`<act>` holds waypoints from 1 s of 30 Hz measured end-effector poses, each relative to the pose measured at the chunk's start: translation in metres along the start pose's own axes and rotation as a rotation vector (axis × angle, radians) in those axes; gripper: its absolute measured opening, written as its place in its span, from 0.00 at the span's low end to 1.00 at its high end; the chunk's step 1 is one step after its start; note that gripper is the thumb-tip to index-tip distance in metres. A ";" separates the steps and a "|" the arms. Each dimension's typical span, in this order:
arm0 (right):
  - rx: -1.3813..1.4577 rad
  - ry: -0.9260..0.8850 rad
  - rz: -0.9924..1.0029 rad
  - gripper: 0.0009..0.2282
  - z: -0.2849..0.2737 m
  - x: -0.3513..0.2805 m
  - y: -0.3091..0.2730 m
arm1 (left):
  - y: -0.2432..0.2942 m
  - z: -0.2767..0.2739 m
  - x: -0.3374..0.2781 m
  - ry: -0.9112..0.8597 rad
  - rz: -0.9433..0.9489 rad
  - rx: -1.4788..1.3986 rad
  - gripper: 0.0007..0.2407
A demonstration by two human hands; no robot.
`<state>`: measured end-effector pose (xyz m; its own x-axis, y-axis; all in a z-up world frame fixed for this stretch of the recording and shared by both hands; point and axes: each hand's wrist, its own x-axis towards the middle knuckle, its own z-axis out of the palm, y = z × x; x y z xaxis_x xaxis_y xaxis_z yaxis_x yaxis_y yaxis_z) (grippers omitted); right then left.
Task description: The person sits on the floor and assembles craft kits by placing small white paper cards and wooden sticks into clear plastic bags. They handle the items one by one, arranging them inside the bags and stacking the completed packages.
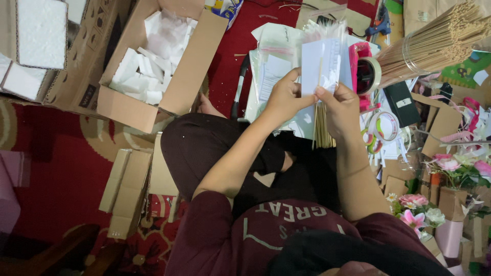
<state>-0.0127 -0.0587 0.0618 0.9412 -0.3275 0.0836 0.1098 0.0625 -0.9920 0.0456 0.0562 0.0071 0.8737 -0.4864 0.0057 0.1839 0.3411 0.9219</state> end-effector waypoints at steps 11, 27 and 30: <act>-0.708 -0.140 -0.244 0.09 -0.021 -0.025 0.005 | 0.025 0.004 0.002 0.316 0.197 -0.165 0.10; -0.579 0.212 -0.143 0.07 -0.099 -0.046 -0.041 | 0.012 0.047 0.043 -0.077 0.486 0.948 0.24; -0.462 0.206 -0.074 0.10 -0.109 -0.048 -0.035 | 0.008 0.059 0.078 -0.144 0.451 1.472 0.40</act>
<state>-0.0966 -0.1477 0.0821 0.8487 -0.4971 0.1807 -0.0232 -0.3762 -0.9262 0.0889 -0.0267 0.0376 0.6676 -0.6648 0.3351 -0.7409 -0.5493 0.3864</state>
